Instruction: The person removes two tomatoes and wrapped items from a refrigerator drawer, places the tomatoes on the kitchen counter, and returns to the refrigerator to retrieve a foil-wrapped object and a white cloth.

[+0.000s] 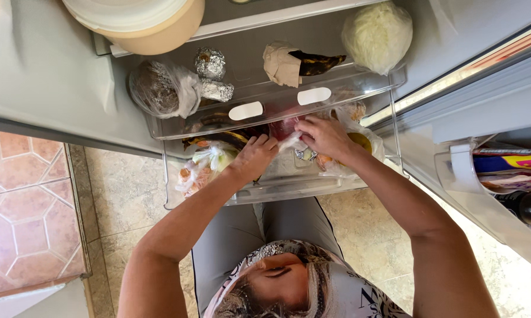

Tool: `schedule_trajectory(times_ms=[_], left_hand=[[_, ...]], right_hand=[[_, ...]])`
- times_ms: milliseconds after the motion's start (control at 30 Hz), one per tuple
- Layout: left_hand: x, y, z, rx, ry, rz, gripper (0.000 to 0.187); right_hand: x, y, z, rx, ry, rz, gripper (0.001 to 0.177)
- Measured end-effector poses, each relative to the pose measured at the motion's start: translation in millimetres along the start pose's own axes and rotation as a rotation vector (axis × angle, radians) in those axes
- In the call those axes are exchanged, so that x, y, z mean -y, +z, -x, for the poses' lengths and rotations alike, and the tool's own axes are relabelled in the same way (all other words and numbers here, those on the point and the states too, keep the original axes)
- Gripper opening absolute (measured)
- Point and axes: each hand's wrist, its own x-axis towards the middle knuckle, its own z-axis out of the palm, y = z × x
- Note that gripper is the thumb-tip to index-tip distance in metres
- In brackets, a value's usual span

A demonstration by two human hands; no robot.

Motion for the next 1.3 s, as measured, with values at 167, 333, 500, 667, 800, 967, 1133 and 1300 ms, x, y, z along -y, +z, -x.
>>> schedule_trajectory(times_ms=[167, 333, 500, 667, 800, 967, 1133, 1300], left_hand=[[-3, 63, -13, 0.045, -0.257, 0.478, 0.044], [-3, 71, -11, -0.094, -0.260, 0.530, 0.016], [10, 20, 20, -0.133, -0.196, 0.378, 0.022], [3, 16, 12, -0.308, -0.076, 0.348, 0.028], [-12, -36, -3, -0.410, 0.097, 0.296, 0.009], [-15, -30, 16, -0.351, 0.161, 0.074, 0.009], [-9, -49, 24, -0.300, -0.135, 0.202, 0.049], [-15, -43, 16, -0.323, -0.358, 0.102, 0.037]], right_hand=[[3, 16, 11, -0.130, -0.011, -0.060, 0.013], [-2, -1, 31, -0.347, 0.124, -0.136, 0.019], [-19, -1, 47, -0.601, 0.177, -0.171, 0.015], [-3, 35, 69, -0.641, -0.101, 0.344, 0.010], [56, -7, 35, -0.576, -0.488, 0.214, 0.013], [54, -29, 26, -0.232, -0.495, 0.209, 0.019], [2, 44, 62, 0.055, -0.364, 0.284, 0.014], [19, 49, 59, 0.047, -0.342, 0.271, 0.016]])
